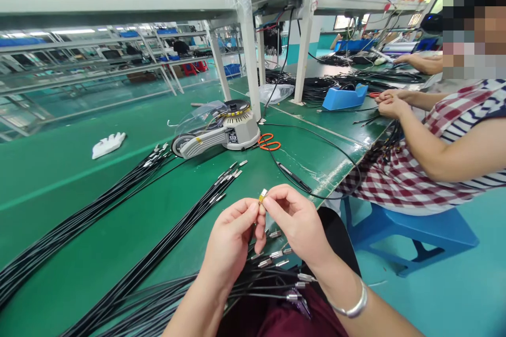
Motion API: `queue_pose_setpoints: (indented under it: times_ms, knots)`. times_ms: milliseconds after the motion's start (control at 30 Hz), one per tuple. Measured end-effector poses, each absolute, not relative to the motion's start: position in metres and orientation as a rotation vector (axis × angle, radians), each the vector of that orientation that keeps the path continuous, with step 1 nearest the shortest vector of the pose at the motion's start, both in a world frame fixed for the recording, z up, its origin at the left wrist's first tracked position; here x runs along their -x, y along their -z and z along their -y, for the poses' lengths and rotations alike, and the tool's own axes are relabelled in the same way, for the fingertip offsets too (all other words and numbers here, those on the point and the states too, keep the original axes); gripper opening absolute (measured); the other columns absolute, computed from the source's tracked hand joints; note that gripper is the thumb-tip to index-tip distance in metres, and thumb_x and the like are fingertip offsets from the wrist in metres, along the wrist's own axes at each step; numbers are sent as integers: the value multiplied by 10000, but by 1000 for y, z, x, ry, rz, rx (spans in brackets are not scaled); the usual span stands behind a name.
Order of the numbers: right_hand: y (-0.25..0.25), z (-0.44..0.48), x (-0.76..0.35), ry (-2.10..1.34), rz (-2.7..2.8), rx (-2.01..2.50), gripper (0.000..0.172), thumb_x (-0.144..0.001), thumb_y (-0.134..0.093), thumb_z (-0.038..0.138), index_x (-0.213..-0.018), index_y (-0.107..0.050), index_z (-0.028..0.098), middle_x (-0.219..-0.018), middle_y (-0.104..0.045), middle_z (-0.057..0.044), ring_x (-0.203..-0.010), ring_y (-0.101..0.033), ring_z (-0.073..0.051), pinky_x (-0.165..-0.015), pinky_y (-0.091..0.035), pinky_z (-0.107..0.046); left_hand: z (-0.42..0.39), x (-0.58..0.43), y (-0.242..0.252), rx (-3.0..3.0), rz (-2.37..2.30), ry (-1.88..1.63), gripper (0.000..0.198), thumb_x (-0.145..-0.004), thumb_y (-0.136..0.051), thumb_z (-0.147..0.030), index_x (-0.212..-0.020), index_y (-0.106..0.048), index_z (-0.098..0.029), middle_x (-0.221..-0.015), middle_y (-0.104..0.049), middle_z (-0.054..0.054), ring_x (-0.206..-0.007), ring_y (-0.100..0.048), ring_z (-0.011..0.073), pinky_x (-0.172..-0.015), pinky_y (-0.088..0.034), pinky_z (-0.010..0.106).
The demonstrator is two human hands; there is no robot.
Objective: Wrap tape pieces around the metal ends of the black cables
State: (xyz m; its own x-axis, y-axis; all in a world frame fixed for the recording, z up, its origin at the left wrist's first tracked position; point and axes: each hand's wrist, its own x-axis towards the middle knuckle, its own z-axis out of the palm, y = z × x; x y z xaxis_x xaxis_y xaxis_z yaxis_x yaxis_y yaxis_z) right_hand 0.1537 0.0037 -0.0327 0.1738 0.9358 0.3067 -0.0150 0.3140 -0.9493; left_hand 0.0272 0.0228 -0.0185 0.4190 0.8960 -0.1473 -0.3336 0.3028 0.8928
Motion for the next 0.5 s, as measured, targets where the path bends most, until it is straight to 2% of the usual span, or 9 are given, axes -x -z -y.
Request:
queue_pose_setpoints:
  times_ms: [233, 367, 500]
  knots:
    - [41, -5, -168, -944, 1316, 833, 35, -830, -615, 219, -809, -588, 209, -862, -578, -6, -849, -558, -137, -808, -446, -274, -27, -17, 15, -880, -573, -685, 226, -786, -604, -267, -624, -571, -112, -456, -448, -22, -335, -369, 41, -335, -277, 152]
    - [43, -8, -177, -1062, 1393, 650, 124, -811, -653, 250, -930, -619, 238, -884, -577, -13, -838, -557, -144, -791, -456, -293, -26, -15, 16, -860, -482, -533, 219, -759, -627, -273, -626, -578, -106, -436, -433, -27, -307, -353, 38, -320, -291, 157]
    - [43, -10, -180, -1049, 1535, 538, 60, -823, -637, 264, -818, -673, 217, -840, -580, -35, -820, -566, -162, -787, -463, -322, -26, -13, 16, -816, -411, -389, 211, -718, -657, -281, -634, -600, -96, -441, -441, -24, -298, -333, 38, -285, -282, 160]
